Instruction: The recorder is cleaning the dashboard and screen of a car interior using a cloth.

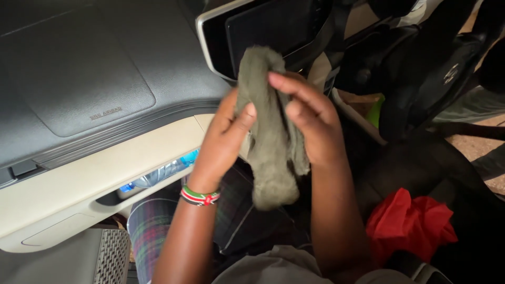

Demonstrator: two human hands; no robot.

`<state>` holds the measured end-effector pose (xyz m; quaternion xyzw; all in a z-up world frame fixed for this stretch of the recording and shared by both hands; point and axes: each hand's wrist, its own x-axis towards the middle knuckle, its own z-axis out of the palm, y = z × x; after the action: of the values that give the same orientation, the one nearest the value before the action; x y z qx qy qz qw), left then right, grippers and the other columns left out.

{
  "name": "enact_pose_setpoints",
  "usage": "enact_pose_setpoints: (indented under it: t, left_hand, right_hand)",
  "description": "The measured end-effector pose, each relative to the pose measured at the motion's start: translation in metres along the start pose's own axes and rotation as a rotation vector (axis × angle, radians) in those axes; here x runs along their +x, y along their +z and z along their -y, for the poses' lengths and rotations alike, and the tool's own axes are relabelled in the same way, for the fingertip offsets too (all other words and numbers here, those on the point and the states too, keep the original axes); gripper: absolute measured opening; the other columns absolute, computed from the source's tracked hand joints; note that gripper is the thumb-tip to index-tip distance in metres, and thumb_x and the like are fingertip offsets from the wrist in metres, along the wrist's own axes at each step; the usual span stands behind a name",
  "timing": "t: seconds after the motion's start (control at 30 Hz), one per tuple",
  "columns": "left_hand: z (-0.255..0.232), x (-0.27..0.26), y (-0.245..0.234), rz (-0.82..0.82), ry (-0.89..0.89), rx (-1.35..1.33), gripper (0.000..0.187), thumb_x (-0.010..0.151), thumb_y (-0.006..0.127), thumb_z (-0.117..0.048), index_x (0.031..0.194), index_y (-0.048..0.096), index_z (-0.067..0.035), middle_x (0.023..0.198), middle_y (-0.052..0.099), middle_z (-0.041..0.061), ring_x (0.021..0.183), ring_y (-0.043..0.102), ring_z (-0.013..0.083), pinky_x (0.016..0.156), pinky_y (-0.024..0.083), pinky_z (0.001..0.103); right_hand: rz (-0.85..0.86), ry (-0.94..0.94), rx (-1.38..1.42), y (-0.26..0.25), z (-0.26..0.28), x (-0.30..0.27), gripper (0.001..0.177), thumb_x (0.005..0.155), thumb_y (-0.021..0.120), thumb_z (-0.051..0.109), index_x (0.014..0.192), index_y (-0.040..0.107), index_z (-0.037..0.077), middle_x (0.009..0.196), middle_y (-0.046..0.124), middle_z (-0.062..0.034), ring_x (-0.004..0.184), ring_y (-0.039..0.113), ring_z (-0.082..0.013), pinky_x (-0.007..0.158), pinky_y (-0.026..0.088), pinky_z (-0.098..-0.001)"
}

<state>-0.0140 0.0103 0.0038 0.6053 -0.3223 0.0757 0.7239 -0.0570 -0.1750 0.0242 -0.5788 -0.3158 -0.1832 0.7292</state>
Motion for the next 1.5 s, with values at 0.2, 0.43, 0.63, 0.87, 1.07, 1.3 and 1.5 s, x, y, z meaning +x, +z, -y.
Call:
enact_pose_setpoints:
  t: [0.2,0.43,0.63,0.87,1.07,1.3,1.5]
  left_hand:
    - [-0.008,-0.002,0.017,-0.021,0.108,0.076,0.039,0.11,0.06,-0.022,0.14,0.057,0.001,0.133,0.061,0.009,0.126,0.058,0.0168,0.113,0.045,0.031]
    - [-0.022,-0.001,-0.001,-0.042,0.212,0.144,0.023,0.108,0.063,-0.014,0.124,0.064,0.002,0.114,0.065,0.009,0.109,0.061,0.0187,0.102,0.048,0.03]
    - [-0.072,-0.01,0.006,0.14,0.338,0.311,0.028,0.092,0.064,-0.007,0.12,0.067,-0.002,0.107,0.068,0.011,0.101,0.066,0.0251,0.093,0.053,0.034]
    - [-0.128,-0.02,0.019,0.38,0.555,0.189,0.015,0.099,0.068,-0.021,0.103,0.076,-0.009,0.078,0.059,0.005,0.075,0.065,0.0218,0.078,0.056,0.041]
    - [-0.096,-0.015,0.002,0.683,0.487,-0.256,0.026,0.113,0.058,-0.024,0.108,0.07,-0.002,0.089,0.068,0.009,0.08,0.071,0.0245,0.08,0.057,0.042]
    - [-0.112,-0.007,0.002,0.793,0.284,-0.082,0.022,0.092,0.066,-0.013,0.106,0.068,0.004,0.089,0.07,0.013,0.082,0.072,0.0268,0.076,0.057,0.039]
    - [-0.082,0.009,0.014,-0.03,0.121,0.194,0.017,0.093,0.076,-0.001,0.11,0.072,0.0,0.101,0.073,0.008,0.094,0.068,0.0158,0.085,0.054,0.029]
  right_hand:
    - [-0.08,-0.012,-0.148,-0.008,-0.002,-0.012,0.026,0.11,0.065,0.003,0.135,0.065,-0.004,0.132,0.063,-0.0066,0.119,0.062,-0.0121,0.105,0.049,-0.0251]
    - [-0.266,-0.119,-0.429,-0.025,0.016,-0.011,0.021,0.106,0.066,-0.004,0.127,0.066,-0.001,0.114,0.064,-0.0029,0.094,0.055,-0.0062,0.084,0.043,-0.0177]
    - [-0.135,0.016,-0.55,-0.033,0.063,-0.041,0.039,0.088,0.062,0.01,0.126,0.061,-0.001,0.115,0.064,-0.0058,0.099,0.062,-0.0118,0.087,0.05,-0.0244]
    - [-0.152,0.094,-0.693,-0.073,0.083,-0.122,0.035,0.087,0.069,0.016,0.116,0.068,-0.003,0.099,0.069,-0.009,0.077,0.065,-0.0133,0.07,0.052,-0.0264]
    - [-0.223,0.115,-0.67,-0.037,0.116,-0.134,0.032,0.081,0.074,0.017,0.107,0.07,-0.002,0.088,0.068,-0.0073,0.07,0.064,-0.0114,0.063,0.049,-0.0252]
    - [-0.314,0.13,-0.625,0.004,0.111,-0.061,0.03,0.076,0.079,0.019,0.098,0.072,-0.001,0.076,0.068,-0.0052,0.061,0.063,-0.0093,0.055,0.046,-0.0238]
    - [-0.335,0.039,-0.876,-0.015,0.052,-0.018,0.022,0.087,0.082,0.013,0.1,0.071,0.0,0.078,0.063,-0.0029,0.067,0.058,-0.0086,0.059,0.044,-0.0242]
